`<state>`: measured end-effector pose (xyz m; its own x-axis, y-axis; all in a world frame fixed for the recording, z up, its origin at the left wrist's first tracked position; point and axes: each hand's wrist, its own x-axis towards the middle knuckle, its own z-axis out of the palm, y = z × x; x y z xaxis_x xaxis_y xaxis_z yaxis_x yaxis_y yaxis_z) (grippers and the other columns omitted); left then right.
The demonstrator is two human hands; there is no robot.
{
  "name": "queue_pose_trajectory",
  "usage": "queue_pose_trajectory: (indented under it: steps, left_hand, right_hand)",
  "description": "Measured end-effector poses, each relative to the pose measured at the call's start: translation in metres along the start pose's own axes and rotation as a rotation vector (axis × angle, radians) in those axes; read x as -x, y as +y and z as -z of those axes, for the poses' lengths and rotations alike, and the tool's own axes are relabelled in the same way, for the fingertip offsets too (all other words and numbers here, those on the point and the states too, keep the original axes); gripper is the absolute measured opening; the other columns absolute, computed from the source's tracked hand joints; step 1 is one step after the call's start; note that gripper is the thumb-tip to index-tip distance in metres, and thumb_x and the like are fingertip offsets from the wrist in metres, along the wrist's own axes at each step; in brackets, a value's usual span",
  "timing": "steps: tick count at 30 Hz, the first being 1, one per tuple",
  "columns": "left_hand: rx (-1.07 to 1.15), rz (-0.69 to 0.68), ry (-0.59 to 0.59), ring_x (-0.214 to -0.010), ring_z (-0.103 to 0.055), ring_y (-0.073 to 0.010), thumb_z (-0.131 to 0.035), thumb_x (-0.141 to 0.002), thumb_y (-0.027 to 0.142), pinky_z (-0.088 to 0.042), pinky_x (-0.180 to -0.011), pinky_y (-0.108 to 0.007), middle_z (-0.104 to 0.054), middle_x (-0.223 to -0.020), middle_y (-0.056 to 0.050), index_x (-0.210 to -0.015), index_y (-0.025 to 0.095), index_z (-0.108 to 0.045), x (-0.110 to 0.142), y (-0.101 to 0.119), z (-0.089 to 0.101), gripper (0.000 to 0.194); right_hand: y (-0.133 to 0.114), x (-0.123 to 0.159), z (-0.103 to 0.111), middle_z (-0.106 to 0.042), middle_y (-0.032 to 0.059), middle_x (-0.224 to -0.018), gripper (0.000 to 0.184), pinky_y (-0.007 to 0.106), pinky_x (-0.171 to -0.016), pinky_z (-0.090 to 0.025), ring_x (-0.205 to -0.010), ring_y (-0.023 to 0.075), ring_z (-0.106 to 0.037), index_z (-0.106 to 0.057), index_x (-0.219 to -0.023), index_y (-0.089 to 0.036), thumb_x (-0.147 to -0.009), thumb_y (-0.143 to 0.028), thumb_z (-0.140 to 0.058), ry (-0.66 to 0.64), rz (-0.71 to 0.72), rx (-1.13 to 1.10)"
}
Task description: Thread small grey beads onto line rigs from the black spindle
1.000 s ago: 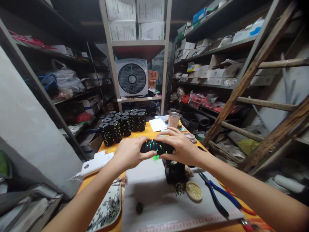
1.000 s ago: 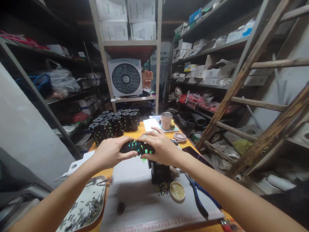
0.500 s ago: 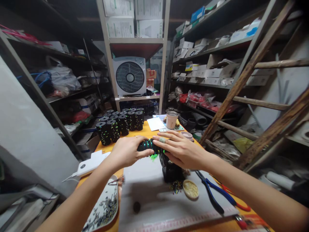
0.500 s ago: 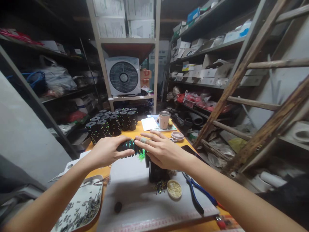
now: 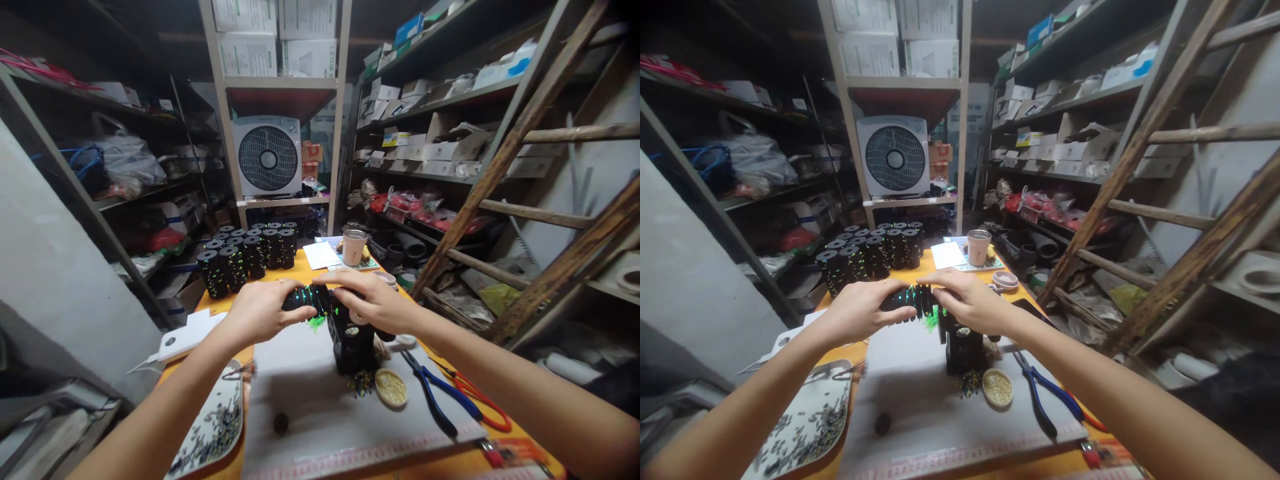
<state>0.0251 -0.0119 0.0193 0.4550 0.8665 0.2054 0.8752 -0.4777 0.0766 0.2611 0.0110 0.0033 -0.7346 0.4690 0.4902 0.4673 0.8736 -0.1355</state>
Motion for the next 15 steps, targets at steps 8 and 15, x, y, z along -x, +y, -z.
queue_pose_trajectory:
  steps: [8, 15]
  left_hand:
    - [-0.004, -0.013, -0.009, -0.089, -0.07, -0.0285, -0.043, -0.088, 0.063, -0.046, -0.067, -0.033, -0.076, -0.107, -0.006, -0.119, 0.023, -0.064, 0.0, -0.003, 0.0, 0.055]
    - [-0.002, -0.021, 0.001, -0.086, -0.069, -0.0279, -0.043, -0.088, 0.065, -0.045, -0.065, -0.033, -0.076, -0.103, -0.005, -0.117, 0.025, -0.064, -0.002, -0.007, -0.004, 0.054]
  right_hand:
    - [0.0, -0.022, -0.017, -0.071, 0.014, -0.108, 0.056, 0.039, -0.085, -0.053, -0.098, 0.0277, -0.067, -0.06, -0.125, -0.014, -0.077, -0.037, -0.076, -0.022, -0.001, -0.022]
    - [0.005, -0.023, -0.025, -0.072, 0.0122, -0.097, 0.042, 0.037, -0.078, -0.051, -0.087, 0.0253, -0.067, -0.065, -0.114, -0.015, -0.077, -0.032, -0.074, 0.007, 0.021, 0.019]
